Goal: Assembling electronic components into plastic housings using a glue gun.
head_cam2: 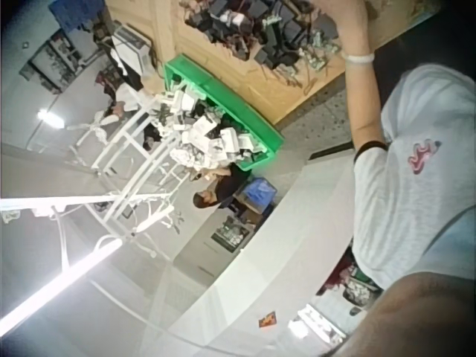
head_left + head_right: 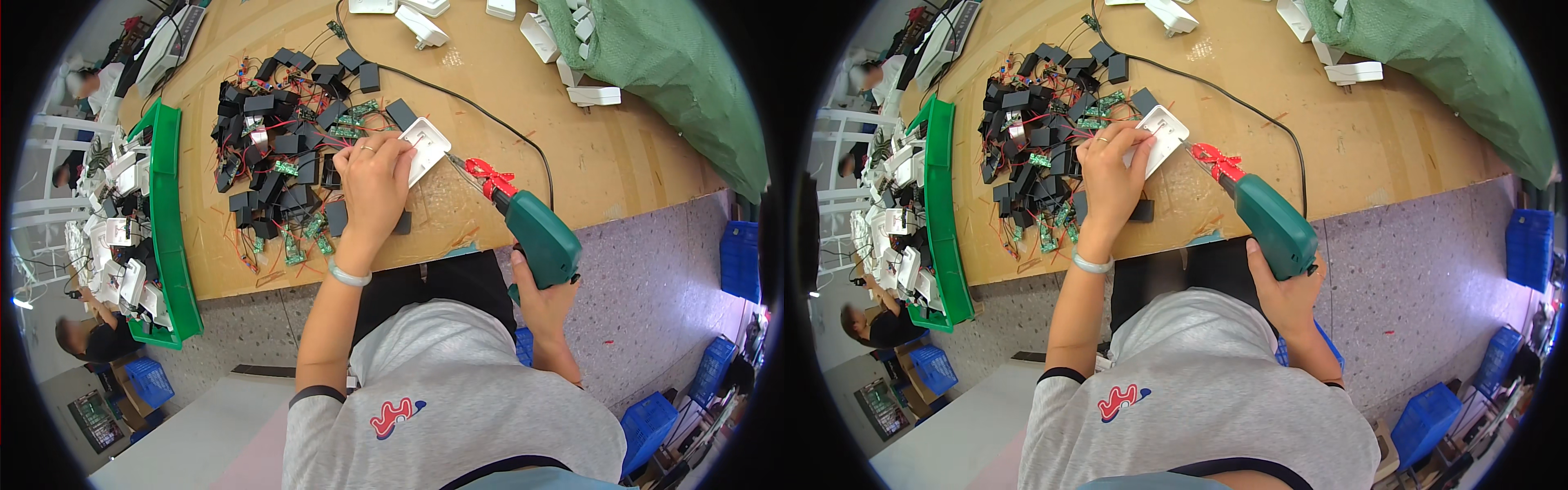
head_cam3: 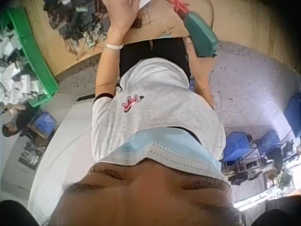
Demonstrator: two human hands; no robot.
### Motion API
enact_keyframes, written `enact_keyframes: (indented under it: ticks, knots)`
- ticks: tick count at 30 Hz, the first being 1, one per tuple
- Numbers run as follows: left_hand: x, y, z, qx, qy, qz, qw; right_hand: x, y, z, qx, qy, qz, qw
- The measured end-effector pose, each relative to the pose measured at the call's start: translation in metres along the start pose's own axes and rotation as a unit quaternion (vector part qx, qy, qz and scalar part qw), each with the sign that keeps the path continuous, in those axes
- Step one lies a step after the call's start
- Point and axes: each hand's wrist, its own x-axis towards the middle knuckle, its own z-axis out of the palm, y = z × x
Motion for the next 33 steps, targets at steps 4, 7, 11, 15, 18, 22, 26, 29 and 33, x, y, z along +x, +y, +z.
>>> enact_keyframes:
  ticks: [4, 7, 11, 15, 18, 22, 26, 29, 33]
  knots:
    - [0.000, 0.000, -0.003, -0.023, -0.016, 0.020, 0.999, -0.003, -0.005, -0.002, 0.005, 0.018, -0.007, 1.000]
    - [0.001, -0.003, -0.004, -0.034, -0.020, 0.056, 0.998, -0.006, -0.008, -0.005, 0.037, 0.012, 0.010, 0.999]
    - [0.011, -0.007, -0.001, -0.038, -0.010, 0.087, 0.995, -0.011, -0.021, -0.007, 0.045, 0.020, 0.043, 0.998]
    - [0.011, -0.008, -0.002, -0.015, -0.043, 0.130, 0.990, -0.014, -0.022, -0.008, 0.058, 0.014, 0.044, 0.997]
    - [0.004, 0.001, -0.015, -0.027, -0.069, 0.131, 0.989, -0.016, -0.025, -0.006, 0.064, 0.025, 0.049, 0.996]
    - [-0.015, -0.002, -0.045, -0.035, -0.003, 0.060, 0.998, -0.017, -0.022, -0.008, 0.064, 0.045, 0.036, 0.996]
    - [-0.034, -0.022, -0.073, -0.072, 0.044, -0.122, 0.989, -0.012, -0.024, -0.011, 0.080, 0.052, 0.024, 0.995]
    - [-0.042, -0.014, -0.081, -0.061, -0.045, -0.061, 0.995, -0.010, -0.026, -0.012, 0.059, 0.048, 0.031, 0.997]
    - [-0.031, 0.007, -0.073, 0.156, -0.076, 0.223, 0.959, -0.013, -0.032, -0.006, 0.061, 0.048, 0.033, 0.996]
